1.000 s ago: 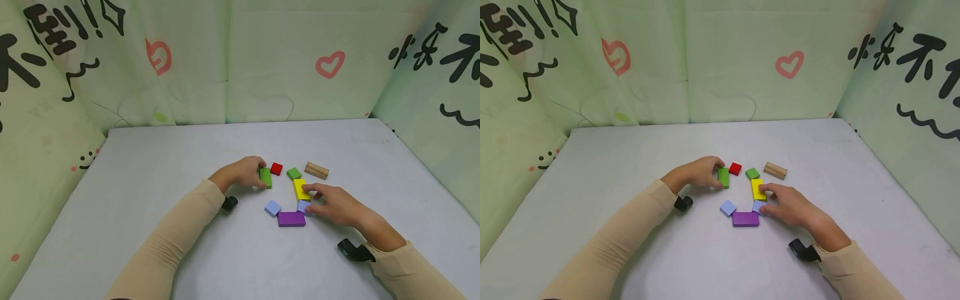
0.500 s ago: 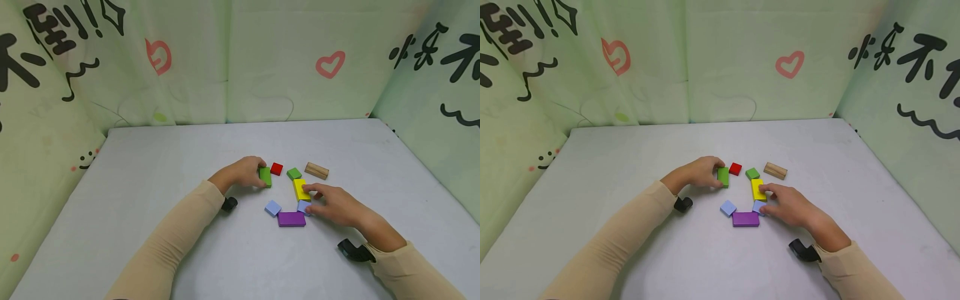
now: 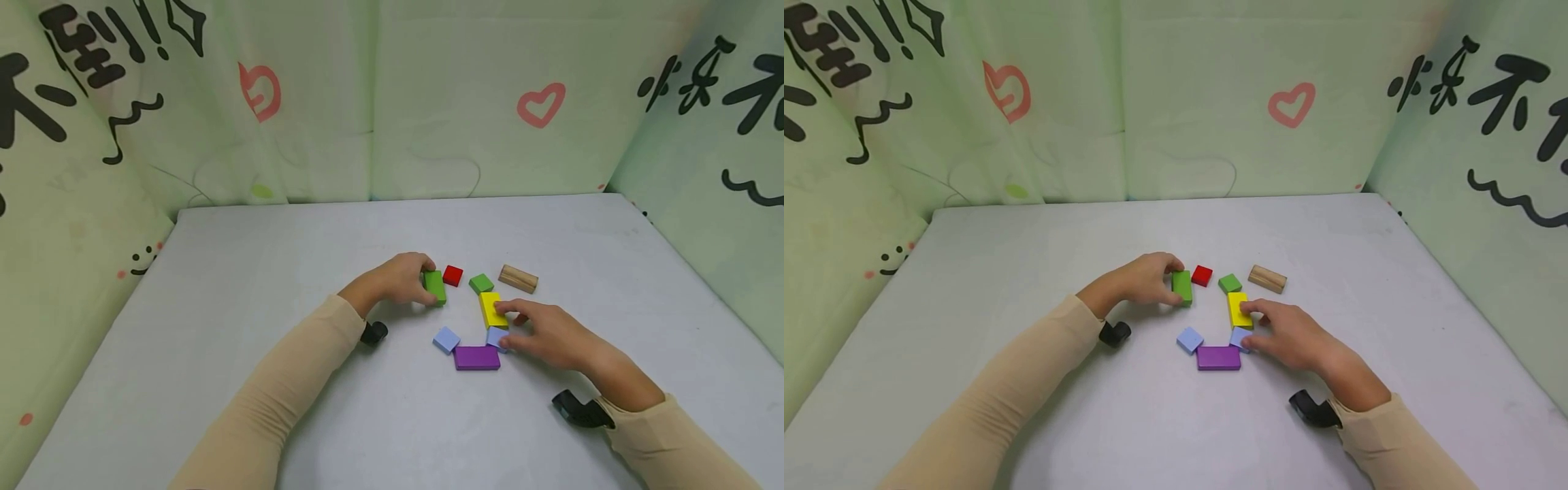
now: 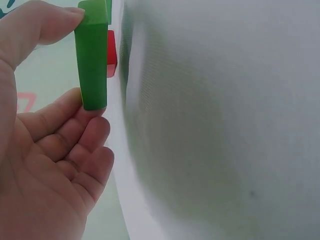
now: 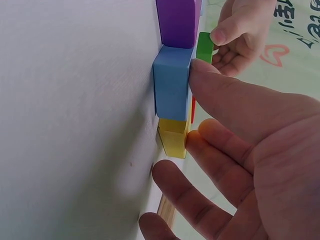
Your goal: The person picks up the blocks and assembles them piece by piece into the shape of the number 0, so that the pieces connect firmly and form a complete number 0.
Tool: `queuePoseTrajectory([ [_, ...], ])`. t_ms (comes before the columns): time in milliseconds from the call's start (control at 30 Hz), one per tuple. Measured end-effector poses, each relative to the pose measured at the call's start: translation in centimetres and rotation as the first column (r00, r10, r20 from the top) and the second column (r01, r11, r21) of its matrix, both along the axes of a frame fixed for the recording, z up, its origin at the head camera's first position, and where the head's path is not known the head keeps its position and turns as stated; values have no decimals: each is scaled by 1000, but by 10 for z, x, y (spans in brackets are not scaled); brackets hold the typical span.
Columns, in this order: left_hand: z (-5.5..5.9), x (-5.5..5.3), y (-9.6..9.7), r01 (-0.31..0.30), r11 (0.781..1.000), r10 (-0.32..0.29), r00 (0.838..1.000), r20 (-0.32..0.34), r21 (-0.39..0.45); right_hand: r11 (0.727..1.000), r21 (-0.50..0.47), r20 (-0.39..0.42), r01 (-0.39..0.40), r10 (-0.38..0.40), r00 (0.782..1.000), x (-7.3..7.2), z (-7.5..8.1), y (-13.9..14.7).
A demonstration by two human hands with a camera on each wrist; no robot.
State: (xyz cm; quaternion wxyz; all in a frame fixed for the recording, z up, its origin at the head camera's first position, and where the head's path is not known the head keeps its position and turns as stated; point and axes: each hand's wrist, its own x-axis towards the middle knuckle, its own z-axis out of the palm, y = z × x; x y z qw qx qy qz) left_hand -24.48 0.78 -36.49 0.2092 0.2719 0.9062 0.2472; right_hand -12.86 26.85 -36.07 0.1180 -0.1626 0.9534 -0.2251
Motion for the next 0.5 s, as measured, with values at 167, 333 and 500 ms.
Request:
queuePoseTrajectory([
  [167,2,1,0,8,1000,-8,1000,-2,6,1000,5,2,2,-2,1000,0,0,0],
  [333,1,2,0,17,1000,-16,1000,-1,1,1000,13,5,0,0,1000,0,0,0],
  [500,2,3,-1,19,1000,-19,1000,-3,-1,1000,17,3,-7,7,1000,0,1,0],
])
